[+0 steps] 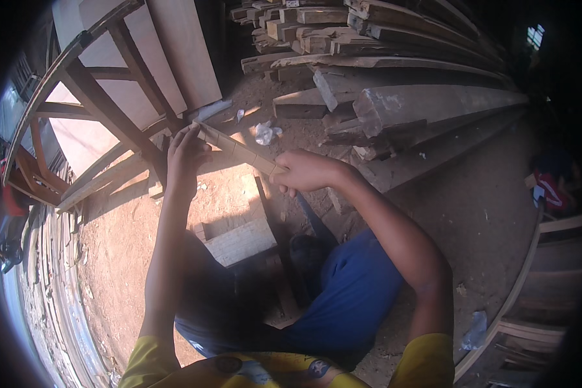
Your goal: The person sits on the ground and inspects a small wooden piece, then uses a hand saw to cut it on a wooden block. The person holds the wood with one hand and saws with the other.
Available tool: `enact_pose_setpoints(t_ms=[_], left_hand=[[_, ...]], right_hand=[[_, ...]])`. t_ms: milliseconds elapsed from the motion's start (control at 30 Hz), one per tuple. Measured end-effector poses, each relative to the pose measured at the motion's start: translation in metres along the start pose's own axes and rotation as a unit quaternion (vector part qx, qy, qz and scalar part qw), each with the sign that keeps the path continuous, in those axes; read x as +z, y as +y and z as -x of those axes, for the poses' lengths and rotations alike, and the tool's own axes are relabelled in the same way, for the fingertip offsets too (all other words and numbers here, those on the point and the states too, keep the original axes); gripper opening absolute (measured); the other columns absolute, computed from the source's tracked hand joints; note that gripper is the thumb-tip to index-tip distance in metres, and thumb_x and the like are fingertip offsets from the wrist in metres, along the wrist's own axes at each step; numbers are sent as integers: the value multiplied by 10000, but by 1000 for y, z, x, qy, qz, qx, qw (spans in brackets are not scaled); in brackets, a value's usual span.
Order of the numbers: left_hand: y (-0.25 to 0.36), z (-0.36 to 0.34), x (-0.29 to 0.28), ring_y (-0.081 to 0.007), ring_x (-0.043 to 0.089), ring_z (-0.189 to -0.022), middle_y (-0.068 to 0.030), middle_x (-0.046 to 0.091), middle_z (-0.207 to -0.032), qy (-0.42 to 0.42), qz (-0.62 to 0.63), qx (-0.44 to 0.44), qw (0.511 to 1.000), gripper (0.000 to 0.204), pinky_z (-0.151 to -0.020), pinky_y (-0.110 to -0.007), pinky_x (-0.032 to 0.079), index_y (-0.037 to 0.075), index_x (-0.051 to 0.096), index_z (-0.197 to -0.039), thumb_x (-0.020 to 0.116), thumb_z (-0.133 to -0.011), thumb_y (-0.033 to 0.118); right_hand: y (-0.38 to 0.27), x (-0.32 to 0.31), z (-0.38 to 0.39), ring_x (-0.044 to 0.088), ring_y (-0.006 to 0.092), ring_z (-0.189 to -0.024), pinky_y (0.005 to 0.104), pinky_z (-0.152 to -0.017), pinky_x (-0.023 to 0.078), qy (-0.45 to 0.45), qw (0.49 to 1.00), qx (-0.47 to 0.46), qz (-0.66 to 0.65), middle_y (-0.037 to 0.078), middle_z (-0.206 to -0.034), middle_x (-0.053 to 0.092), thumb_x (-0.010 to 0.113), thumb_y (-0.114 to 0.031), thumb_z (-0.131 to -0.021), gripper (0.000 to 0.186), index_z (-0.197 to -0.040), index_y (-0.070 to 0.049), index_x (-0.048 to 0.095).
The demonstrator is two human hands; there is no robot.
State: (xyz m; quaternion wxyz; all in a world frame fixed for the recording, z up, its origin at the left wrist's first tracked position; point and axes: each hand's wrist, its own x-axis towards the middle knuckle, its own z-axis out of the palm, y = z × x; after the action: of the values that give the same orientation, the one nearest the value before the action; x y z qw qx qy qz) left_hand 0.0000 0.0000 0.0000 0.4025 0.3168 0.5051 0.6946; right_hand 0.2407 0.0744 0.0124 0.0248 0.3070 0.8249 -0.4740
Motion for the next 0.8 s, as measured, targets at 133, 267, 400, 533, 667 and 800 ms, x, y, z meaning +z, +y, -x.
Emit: enact_pose_setpoints(t_ms=[133, 267, 400, 533, 667, 800], left_hand=[[1, 1, 1, -97, 558, -650, -27, 553, -714, -3, -1, 6, 1000, 304, -570, -218, 455, 30, 550, -1101, 591, -907, 260], [-4, -5, -7, -93, 576, -680, -20, 594, -910, -7, 18, 7, 1000, 243, -550, -242, 472, 64, 566, -1045, 616, -895, 249], [-2, -6, -9, -81, 575, -654, -10, 597, -872, 25, 20, 18, 999, 236, -540, -234, 460, 62, 568, -1035, 629, -885, 234], [2, -5, -8, -80, 562, -621, -19, 588, -843, 58, 45, 31, 997, 244, -507, -205, 419, 21, 567, -1073, 610, -894, 182], [6, -5, -7, -80, 546, -588, -33, 596, -894, 48, 52, 49, 996, 265, -488, -200, 395, 2, 568, -1095, 619, -892, 165], [4, -5, -9, -73, 556, -578, -57, 637, -912, 38, 63, 94, 993, 226, -501, -218, 427, 8, 603, -1048, 632, -893, 170]], right_hand=[[1, 0, 0, 620, 119, -661, 267, -621, 515, -3, 1000, -1, 3, 56, -770, 613, 527, -209, -947, 252, -951, 36, 586], [-8, 0, 3, 618, 116, -652, 261, -608, 506, 23, 1000, 7, 10, 53, -757, 614, 535, -193, -942, 231, -940, 34, 576], [-16, -2, 5, 616, 103, -625, 259, -590, 499, 101, 994, -37, -22, 56, -742, 616, 567, -167, -926, 197, -937, 29, 550], [-16, -10, 2, 616, 99, -612, 249, -535, 493, 195, 973, -82, -90, 70, -769, 615, 603, -110, -901, 176, -967, 31, 523], [-11, -18, 0, 622, 135, -622, 257, -505, 520, 274, 937, -132, -170, 114, -814, 615, 621, -54, -877, 251, -1065, 46, 487], [-18, -18, -1, 622, 151, -630, 273, -516, 538, 331, 896, -183, -233, 148, -844, 617, 626, -54, -876, 317, -1125, 56, 463]])
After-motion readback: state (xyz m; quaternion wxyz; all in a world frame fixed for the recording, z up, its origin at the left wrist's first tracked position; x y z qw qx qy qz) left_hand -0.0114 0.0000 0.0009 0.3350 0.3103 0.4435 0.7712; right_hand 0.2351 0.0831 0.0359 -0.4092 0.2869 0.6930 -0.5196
